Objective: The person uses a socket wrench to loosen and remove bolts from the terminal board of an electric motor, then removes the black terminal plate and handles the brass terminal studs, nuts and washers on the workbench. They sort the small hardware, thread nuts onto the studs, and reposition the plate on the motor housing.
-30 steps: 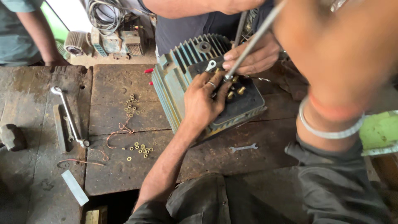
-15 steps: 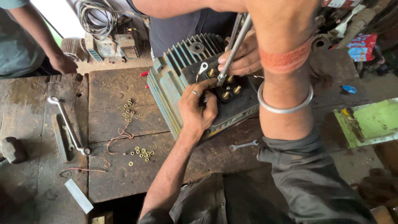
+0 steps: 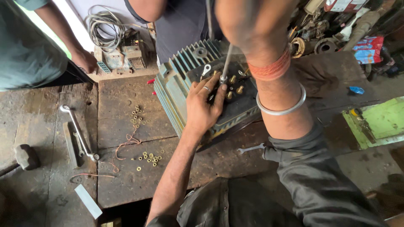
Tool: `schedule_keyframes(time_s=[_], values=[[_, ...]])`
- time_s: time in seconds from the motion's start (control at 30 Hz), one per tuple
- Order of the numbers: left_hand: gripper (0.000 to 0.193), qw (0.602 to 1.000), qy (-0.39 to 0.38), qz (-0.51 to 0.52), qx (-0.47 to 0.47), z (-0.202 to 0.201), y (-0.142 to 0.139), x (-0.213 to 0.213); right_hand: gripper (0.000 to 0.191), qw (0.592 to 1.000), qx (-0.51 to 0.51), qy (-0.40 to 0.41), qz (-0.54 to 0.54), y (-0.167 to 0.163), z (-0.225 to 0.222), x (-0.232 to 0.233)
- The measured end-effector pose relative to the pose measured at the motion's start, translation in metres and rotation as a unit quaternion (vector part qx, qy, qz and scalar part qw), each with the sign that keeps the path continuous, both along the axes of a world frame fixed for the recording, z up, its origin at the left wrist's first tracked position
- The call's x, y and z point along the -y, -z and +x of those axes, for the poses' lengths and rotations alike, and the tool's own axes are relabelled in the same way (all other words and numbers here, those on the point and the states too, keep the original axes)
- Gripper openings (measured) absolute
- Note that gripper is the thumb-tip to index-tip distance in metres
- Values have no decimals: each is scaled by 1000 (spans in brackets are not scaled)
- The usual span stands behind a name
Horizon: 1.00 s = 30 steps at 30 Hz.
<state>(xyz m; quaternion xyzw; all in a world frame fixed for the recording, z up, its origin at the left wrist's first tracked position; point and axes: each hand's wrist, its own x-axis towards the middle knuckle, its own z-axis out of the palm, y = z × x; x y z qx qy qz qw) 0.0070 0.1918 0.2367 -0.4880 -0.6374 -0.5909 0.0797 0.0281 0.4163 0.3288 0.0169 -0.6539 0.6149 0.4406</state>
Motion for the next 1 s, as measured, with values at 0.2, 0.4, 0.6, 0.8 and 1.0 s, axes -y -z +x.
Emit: schedule_keyframes(time_s=[0.2, 0.4, 0.6, 0.8, 1.0], values=[[35, 998, -24, -59, 22, -1, -4, -12, 45, 967, 30, -7, -252, -17, 22, -16], [65, 984, -82, -114, 107, 6, -26, -19, 48, 913, 172, -128, -348, -31, 19, 15], [49, 980, 128, 73, -135, -12, -55, -2, 33, 984, -74, 141, 83, 15, 30, 42], [38, 963, 172, -159, 132, -32, -69, -30, 23, 976, 97, -146, -129, 45, 4, -34], [64, 991, -10, -108, -74, -24, -69, -52, 11, 995, -72, -4, 66, 40, -3, 3]])
